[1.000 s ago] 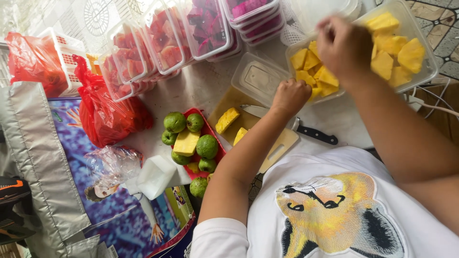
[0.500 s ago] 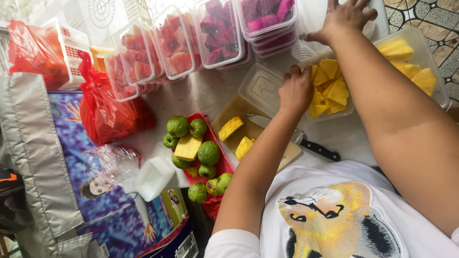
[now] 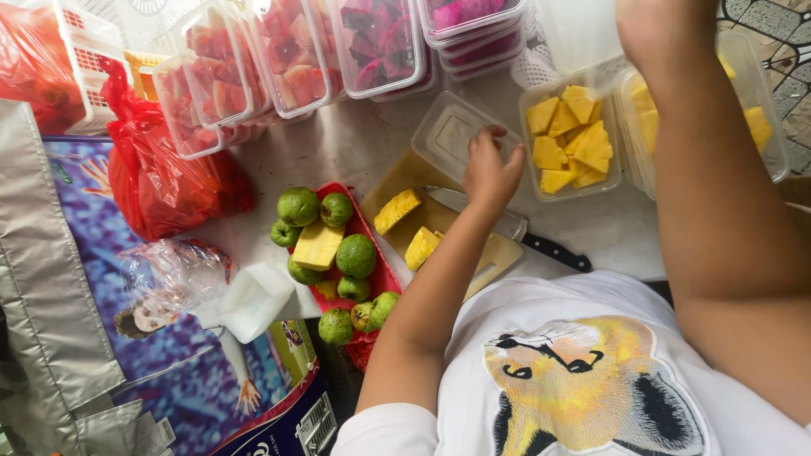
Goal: Cutting pineapple into chunks and placing them into plastic containers for packaging
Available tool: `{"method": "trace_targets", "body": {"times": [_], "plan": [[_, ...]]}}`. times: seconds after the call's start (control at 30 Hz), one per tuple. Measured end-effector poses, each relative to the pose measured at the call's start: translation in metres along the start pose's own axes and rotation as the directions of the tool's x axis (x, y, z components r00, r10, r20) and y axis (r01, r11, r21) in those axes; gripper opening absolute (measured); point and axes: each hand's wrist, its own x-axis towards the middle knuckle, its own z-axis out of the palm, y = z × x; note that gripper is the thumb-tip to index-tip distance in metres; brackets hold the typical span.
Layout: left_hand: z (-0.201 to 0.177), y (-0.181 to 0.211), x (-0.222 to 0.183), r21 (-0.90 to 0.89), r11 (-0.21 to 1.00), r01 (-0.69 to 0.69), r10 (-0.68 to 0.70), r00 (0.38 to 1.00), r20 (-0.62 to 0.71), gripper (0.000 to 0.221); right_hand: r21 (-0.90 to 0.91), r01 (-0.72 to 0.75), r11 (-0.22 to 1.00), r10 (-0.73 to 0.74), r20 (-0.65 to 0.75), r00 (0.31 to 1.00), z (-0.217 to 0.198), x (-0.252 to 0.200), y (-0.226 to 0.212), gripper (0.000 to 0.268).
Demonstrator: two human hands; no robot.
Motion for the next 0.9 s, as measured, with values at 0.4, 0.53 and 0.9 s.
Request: {"method": "trace_targets", "body": {"times": [0.4, 0.53, 0.9], "plan": [[0.018, -0.039, -0.003, -0.754, 0.657, 0.023, 0.033, 0.998, 0.059, 0.039, -0.252, 0.383, 0.889, -0.434, -0.197, 0.879, 0.007, -0.2, -0.124, 0.067], [0.021, -0.035, 0.01, -0.454, 0.891, 0.014, 0.034, 0.995, 0.097, 0.026, -0.151, 0.343, 0.927, -0.364, -0.147, 0.92, 0.006, -0.204, -0.143, 0.078], [-0.018, 0.009, 0.012, -0.045, 0.999, 0.027, -0.02, 0.988, 0.154, 0.032, 0.107, 0.303, 0.947, -0.309, 0.044, 0.95, -0.001, -0.217, -0.094, 0.1]]}}
